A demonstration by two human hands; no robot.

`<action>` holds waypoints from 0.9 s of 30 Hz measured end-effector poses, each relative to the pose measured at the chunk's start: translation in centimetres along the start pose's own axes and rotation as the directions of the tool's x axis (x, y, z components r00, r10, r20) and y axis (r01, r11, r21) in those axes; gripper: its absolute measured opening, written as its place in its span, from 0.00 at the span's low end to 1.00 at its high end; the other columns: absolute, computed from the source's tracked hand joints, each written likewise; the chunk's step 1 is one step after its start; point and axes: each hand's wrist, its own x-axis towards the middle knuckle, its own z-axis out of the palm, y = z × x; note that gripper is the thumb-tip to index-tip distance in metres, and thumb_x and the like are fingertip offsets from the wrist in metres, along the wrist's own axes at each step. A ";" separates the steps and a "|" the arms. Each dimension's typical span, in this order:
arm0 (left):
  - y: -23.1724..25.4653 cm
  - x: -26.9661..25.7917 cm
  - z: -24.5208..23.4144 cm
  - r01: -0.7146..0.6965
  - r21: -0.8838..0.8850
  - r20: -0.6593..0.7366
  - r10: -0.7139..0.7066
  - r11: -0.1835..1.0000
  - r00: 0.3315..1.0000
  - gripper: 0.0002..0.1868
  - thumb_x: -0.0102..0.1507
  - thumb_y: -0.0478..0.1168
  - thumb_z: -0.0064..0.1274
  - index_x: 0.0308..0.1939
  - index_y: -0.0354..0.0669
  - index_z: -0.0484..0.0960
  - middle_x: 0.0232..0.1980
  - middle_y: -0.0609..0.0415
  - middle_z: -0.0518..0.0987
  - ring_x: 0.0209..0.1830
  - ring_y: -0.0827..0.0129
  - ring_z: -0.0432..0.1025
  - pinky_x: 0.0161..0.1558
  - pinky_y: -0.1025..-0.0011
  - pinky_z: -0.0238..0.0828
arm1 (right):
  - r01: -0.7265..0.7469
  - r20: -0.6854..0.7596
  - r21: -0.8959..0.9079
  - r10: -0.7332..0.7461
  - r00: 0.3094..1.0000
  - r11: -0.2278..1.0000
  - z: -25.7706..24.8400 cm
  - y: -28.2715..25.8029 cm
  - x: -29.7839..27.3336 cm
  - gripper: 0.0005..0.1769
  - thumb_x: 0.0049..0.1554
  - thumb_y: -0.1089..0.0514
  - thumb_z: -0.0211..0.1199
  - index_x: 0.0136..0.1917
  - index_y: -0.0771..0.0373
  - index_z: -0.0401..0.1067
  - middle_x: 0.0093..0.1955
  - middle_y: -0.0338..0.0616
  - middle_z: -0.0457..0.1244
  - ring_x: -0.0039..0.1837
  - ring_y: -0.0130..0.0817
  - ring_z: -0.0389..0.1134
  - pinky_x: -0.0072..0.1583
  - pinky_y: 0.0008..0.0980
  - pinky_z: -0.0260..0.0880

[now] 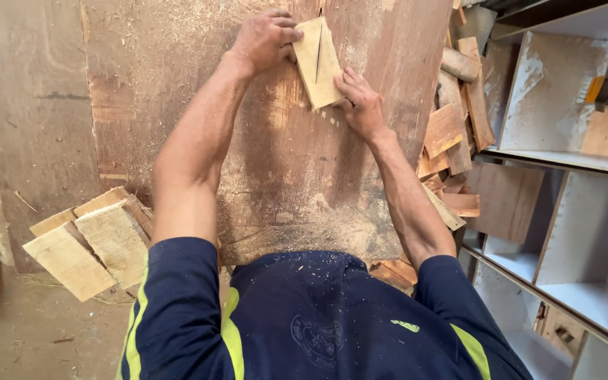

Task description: Cutting small wooden blocks into triangular shapes using a table saw.

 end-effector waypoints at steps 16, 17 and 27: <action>-0.9 2.2 -0.2 0.072 -0.007 0.083 -0.071 0.997 0.994 0.13 0.69 0.48 0.60 0.55 0.51 0.87 0.57 0.55 0.85 0.62 0.67 0.74 0.60 0.64 0.72 | -0.006 -0.011 -0.028 0.005 1.000 1.000 0.6 2.2 2.0 0.17 0.63 0.65 0.67 0.66 0.63 0.76 0.69 0.56 0.65 0.75 0.52 0.62 0.76 0.46 0.62; -1.4 2.5 0.4 0.070 -0.003 0.079 -0.069 0.998 0.994 0.13 0.69 0.48 0.60 0.55 0.51 0.87 0.57 0.55 0.85 0.62 0.67 0.74 0.60 0.64 0.72 | -0.002 -0.015 -0.030 0.002 1.000 1.000 0.5 2.3 2.4 0.17 0.63 0.65 0.67 0.66 0.63 0.76 0.69 0.56 0.65 0.75 0.52 0.62 0.76 0.46 0.62; 12.3 -9.3 -8.3 0.141 0.257 0.222 -0.200 0.956 0.954 0.16 0.60 0.49 0.58 0.46 0.44 0.88 0.69 0.46 0.74 0.71 0.54 0.62 0.71 0.55 0.54 | 0.085 0.014 -0.090 -0.084 0.996 0.992 -3.8 -7.4 -7.5 0.27 0.60 0.53 0.69 0.69 0.67 0.73 0.70 0.59 0.64 0.75 0.55 0.62 0.74 0.52 0.62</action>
